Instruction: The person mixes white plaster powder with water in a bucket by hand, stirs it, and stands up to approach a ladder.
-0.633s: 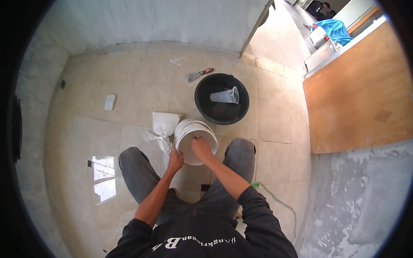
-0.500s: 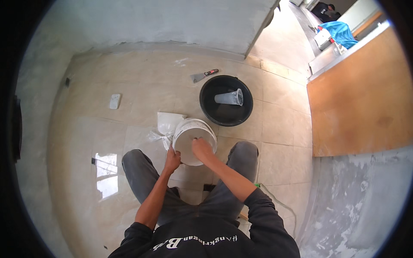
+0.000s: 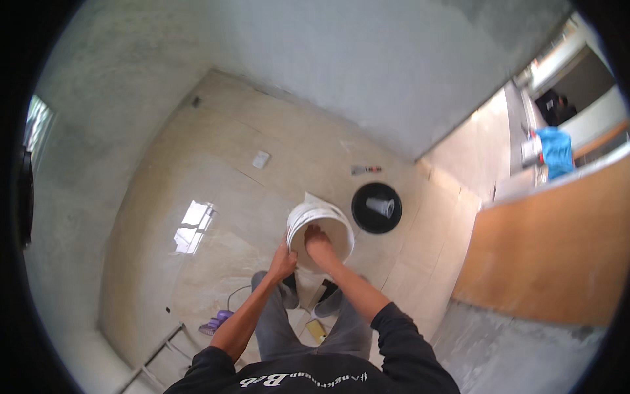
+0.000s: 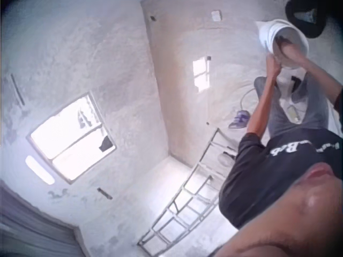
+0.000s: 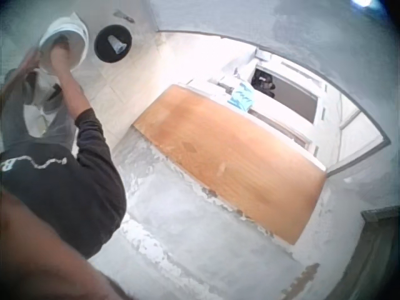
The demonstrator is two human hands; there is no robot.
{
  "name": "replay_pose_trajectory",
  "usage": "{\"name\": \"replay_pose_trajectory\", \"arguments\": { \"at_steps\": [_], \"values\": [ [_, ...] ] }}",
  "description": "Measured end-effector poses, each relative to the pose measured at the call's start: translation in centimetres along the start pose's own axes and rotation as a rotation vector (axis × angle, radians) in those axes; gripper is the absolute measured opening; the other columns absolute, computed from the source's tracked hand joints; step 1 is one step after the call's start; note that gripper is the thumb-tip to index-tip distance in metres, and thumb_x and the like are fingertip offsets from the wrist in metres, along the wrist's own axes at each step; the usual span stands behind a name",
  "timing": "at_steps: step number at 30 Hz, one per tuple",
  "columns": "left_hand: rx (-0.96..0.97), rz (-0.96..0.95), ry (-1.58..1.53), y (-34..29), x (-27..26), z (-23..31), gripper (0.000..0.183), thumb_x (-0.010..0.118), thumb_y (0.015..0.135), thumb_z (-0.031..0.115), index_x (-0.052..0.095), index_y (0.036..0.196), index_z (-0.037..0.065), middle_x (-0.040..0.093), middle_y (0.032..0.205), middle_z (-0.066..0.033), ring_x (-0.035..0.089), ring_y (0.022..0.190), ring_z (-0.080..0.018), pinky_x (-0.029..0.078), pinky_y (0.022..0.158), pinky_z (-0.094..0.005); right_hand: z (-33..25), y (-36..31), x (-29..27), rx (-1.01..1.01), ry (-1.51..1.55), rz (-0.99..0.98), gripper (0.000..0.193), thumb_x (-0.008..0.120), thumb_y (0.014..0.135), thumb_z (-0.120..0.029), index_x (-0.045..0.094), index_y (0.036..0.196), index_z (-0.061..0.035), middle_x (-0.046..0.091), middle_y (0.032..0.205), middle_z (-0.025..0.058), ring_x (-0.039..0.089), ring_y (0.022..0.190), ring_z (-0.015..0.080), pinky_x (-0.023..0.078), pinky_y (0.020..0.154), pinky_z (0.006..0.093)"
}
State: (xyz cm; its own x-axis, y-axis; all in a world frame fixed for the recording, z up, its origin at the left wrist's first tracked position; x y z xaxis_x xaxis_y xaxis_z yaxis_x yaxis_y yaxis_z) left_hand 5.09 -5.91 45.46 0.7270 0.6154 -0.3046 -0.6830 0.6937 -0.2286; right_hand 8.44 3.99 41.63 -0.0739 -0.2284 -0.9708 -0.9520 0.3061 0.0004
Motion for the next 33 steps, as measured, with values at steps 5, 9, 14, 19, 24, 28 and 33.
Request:
{"name": "replay_pose_trajectory", "arguments": {
  "at_steps": [5, 9, 14, 19, 24, 28, 33],
  "values": [
    [-0.135, 0.143, -0.015, -8.8, -7.9, 8.5, 0.074, 0.042, 0.076, 0.002, 0.014, 0.145, 0.004, 0.05, 0.119, -0.0332, 0.052, 0.11, -0.0421, 0.04, 0.094, -0.0415, -9.9, -0.1, -10.0, -0.196, 0.067, -0.273, 0.026, 0.059, 0.073, -0.008, 0.056, 0.096, 0.005, 0.061, 0.09, 0.0261, 0.064, 0.072, 0.0353, 0.053, 0.065, 0.0407],
    [-0.176, 0.302, -0.068, -15.1, -12.7, 12.6, 0.072, 0.045, 0.076, 0.004, 0.018, 0.143, 0.003, 0.053, 0.116, -0.031, 0.053, 0.109, -0.041, 0.042, 0.092, -0.0409, -17.2, -0.8, -16.7, -0.311, 0.033, -0.343, 0.019, 0.054, 0.078, -0.01, 0.061, 0.091, 0.0023, 0.063, 0.091, 0.0238, 0.065, 0.08, 0.0337, 0.054, 0.069, 0.0406],
    [-0.155, 0.569, -0.055, -20.7, -17.6, 13.4, 0.07, 0.046, 0.076, 0.005, 0.023, 0.142, 0.002, 0.055, 0.113, -0.0302, 0.058, 0.102, -0.0403, 0.046, 0.087, -0.041, -24.4, -1.2, -18.1, -0.495, 0.069, -0.369, 0.026, 0.057, 0.073, -0.007, 0.058, 0.097, 0.004, 0.063, 0.084, 0.0255, 0.065, 0.08, 0.035, 0.052, 0.072, 0.0432],
    [-0.347, 0.717, -0.255, -27.1, -23.3, 13.6, 0.065, 0.047, 0.078, 0.004, 0.026, 0.139, 0.002, 0.055, 0.113, -0.0297, 0.062, 0.093, -0.0371, 0.055, 0.071, -0.0409, -32.3, 1.0, -18.7, -0.593, 0.151, -0.597, 0.031, 0.054, 0.072, -0.006, 0.059, 0.099, 0.0062, 0.064, 0.079, 0.0259, 0.067, 0.07, 0.0312, 0.054, 0.065, 0.04],
    [-0.414, 1.078, -0.408, -36.4, -26.4, 6.6, 0.062, 0.048, 0.082, 0.006, 0.024, 0.139, 0.002, 0.054, 0.113, -0.0279, 0.063, 0.094, -0.033, 0.056, 0.068, -0.0394, -44.1, -1.7, -22.2, -0.68, 0.478, -0.898, 0.037, 0.053, 0.071, -0.009, 0.061, 0.104, 0.006, 0.063, 0.067, 0.0237, 0.062, 0.047, 0.0275, 0.052, 0.05, 0.0345],
    [-0.418, 1.212, -0.358, -38.2, -30.1, 12.5, 0.066, 0.047, 0.081, 0.01, 0.021, 0.141, 0.0, 0.059, 0.101, -0.0296, 0.062, 0.096, -0.0375, 0.051, 0.078, -0.0436, -48.5, -1.1, -17.5, -1.527, 0.127, -0.269, 0.023, 0.058, 0.069, -0.013, 0.065, 0.083, 0.0045, 0.065, 0.069, 0.0219, 0.065, 0.055, 0.0282, 0.053, 0.055, 0.0358],
    [-0.626, 1.409, -0.324, -47.7, -31.3, 11.2, 0.07, 0.047, 0.079, 0.013, 0.018, 0.141, -0.002, 0.057, 0.1, -0.0354, 0.059, 0.095, -0.043, 0.047, 0.085, -0.0444, -58.6, -6.6, -14.9, -1.189, -0.031, -0.756, 0.019, 0.063, 0.067, -0.016, 0.065, 0.072, 0.0024, 0.065, 0.071, 0.022, 0.067, 0.067, 0.0321, 0.053, 0.065, 0.0392]
  ]
}}
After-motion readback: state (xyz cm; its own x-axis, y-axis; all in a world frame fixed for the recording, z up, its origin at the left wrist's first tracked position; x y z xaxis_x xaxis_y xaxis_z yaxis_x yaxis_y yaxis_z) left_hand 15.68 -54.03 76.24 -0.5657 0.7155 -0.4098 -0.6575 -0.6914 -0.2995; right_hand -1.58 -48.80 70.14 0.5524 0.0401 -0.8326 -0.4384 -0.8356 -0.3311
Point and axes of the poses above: each hand's wrist, its own y-axis towards the middle knuckle, its own x-axis out of the palm, z = x × y, the point moved 9 cm from there along y, towards the middle knuckle
